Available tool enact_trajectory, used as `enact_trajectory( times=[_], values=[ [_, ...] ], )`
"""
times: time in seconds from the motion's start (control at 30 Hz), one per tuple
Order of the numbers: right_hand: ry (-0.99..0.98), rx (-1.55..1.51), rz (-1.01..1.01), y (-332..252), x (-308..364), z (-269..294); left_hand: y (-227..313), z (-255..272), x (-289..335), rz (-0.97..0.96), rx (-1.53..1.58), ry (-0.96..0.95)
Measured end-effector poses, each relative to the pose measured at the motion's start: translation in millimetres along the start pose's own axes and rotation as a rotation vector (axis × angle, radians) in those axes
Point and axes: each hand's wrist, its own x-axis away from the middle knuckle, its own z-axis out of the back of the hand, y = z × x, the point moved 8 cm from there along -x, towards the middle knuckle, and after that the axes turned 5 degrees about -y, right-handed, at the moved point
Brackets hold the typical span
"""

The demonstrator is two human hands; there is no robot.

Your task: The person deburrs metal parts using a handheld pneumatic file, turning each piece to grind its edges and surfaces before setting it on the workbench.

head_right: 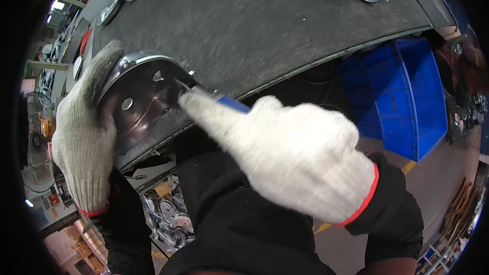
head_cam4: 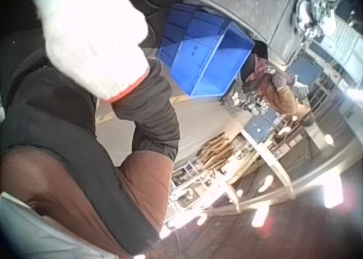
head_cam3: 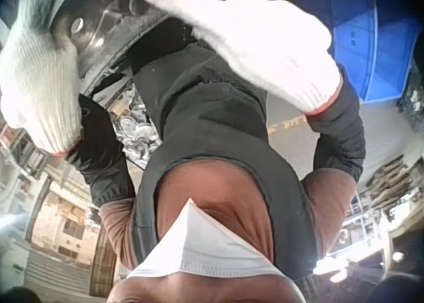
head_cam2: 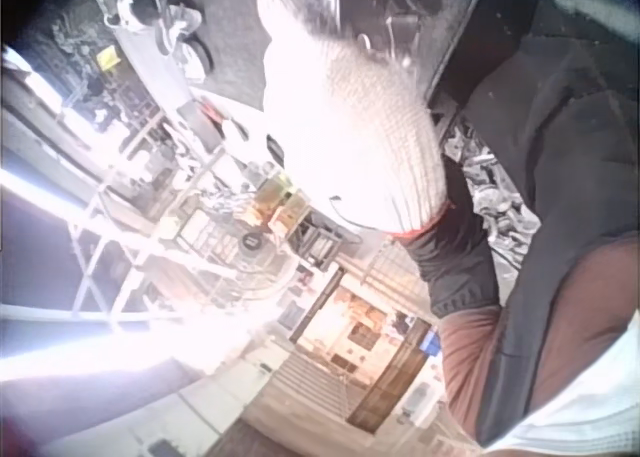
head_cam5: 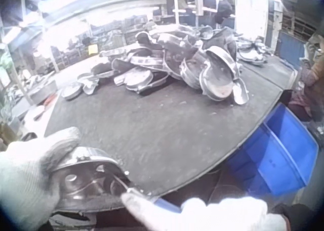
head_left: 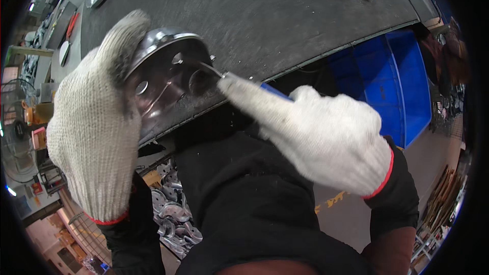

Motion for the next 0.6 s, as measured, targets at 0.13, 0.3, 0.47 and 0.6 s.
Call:
enact_trajectory(
  times=[0.13,0.3,0.47,0.6],
  values=[
    [-0.496,-1.067,-0.302,15,-10,-49,-3,4,14,0.097,-0.109,0.057],
    [-0.435,-2.426,-0.063,-15,14,-85,0,-3,23,0.159,0.147,0.029],
    [-0.33,-0.878,-0.103,2,-2,-48,10,15,17,0.098,-0.009,0.004],
    [-0.109,-0.597,0.073,4,9,-45,-41,-2,31,0.255,0.143,0.021]
  ],
)
